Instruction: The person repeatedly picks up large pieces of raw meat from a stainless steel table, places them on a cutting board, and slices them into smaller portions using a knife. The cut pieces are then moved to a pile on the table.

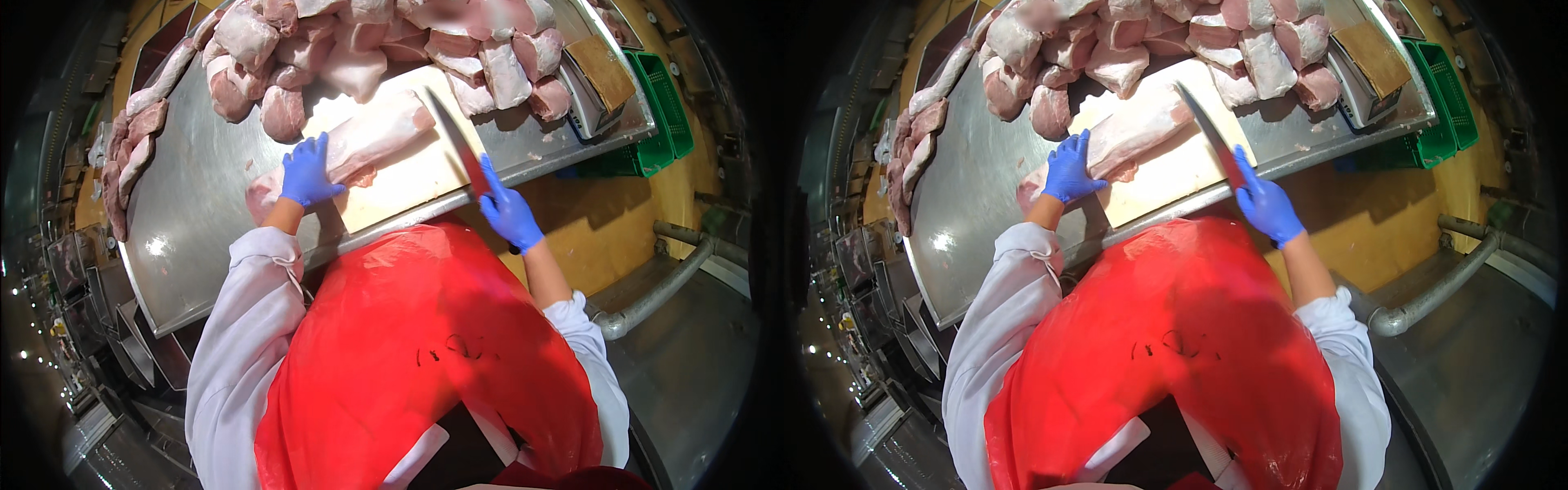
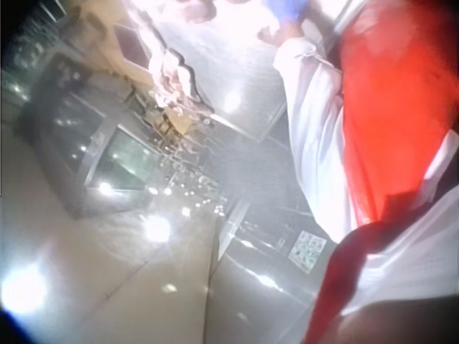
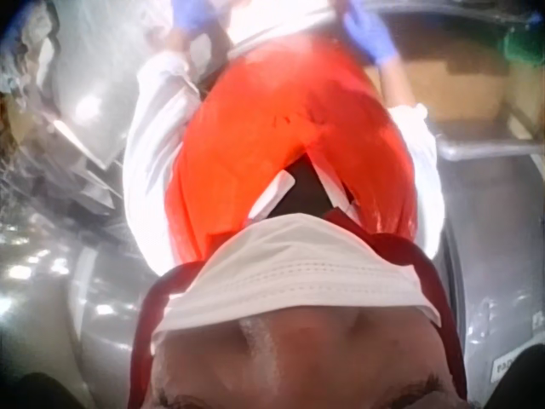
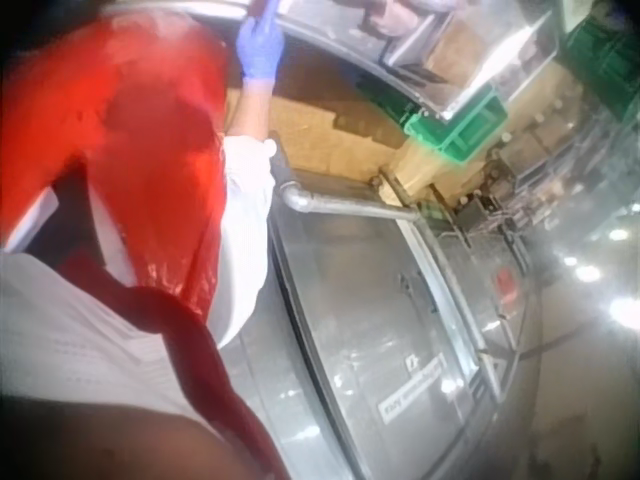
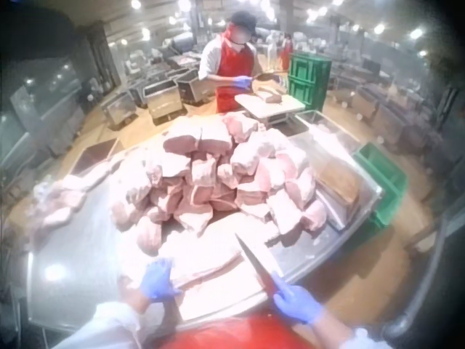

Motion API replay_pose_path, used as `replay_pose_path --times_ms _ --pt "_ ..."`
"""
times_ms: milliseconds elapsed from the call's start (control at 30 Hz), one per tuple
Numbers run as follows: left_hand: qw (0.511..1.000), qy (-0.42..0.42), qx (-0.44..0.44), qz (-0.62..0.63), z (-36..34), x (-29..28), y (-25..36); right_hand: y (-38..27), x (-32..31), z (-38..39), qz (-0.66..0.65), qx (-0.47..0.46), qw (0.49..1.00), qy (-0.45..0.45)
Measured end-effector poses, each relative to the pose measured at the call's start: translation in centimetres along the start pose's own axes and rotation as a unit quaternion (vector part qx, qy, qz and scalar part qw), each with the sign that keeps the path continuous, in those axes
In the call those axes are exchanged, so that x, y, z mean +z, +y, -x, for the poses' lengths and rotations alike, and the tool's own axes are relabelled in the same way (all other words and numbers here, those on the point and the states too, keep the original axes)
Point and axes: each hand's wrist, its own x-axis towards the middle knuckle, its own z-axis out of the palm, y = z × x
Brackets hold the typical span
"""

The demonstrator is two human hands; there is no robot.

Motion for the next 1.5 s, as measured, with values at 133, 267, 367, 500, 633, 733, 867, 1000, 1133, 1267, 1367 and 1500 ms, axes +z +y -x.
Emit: replay_pose_path --times_ms 133,267,367,500,633,733,867,1000,1133,1267,1367,1500 --pt "0.999 0.025 -0.021 0.018 0.2 0.7 -0.1 -5.3 3.6 -4.8 0.077 -0.045 0.994 -0.068" --pt "0.998 0.065 -0.007 0.016 0.3 1.7 -0.5 -8.4 6.7 -6.8 0.11 0.007 0.984 -0.138" --pt "0.996 0.083 -0.015 0.02 0.5 2.5 -0.7 -10.4 7.0 -7.0 0.126 0.017 0.979 -0.156" --pt "0.992 0.12 -0.01 0.04 0.0 3.6 -0.7 -11.8 7.6 -6.6 0.153 0.03 0.976 -0.152" --pt "0.992 0.107 0.001 0.067 0.0 2.9 -1.0 -12.6 9.2 -6.0 0.164 0.045 0.978 -0.122" --pt "0.991 0.112 0.013 0.077 0.3 2.9 -1.3 -13.7 10.2 -6.2 0.185 0.06 0.975 -0.112" --pt "0.988 0.12 0.034 0.089 0.5 2.8 -1.7 -15.1 11.7 -10.1 0.205 0.075 0.972 -0.088" --pt "0.989 0.109 0.043 0.096 0.3 2.2 -1.7 -13.0 14.3 -12.5 0.217 0.049 0.975 -0.029" --pt "0.986 0.123 0.04 0.101 0.6 2.7 -2.5 -16.3 12.3 -8.7 0.218 0.152 0.955 -0.134" --pt "0.985 0.109 0.049 0.121 0.5 3.2 -2.9 -16.2 12.7 -9.0 0.248 0.162 0.941 -0.162" --pt "0.983 0.113 0.074 0.127 0.8 2.6 -3.0 -12.7 15.1 -15.2 0.246 0.091 0.958 -0.111" --pt "0.98 0.117 0.06 0.15 1.1 2.7 -3.6 -13.8 15.4 -15.6 0.235 0.117 0.955 -0.14"
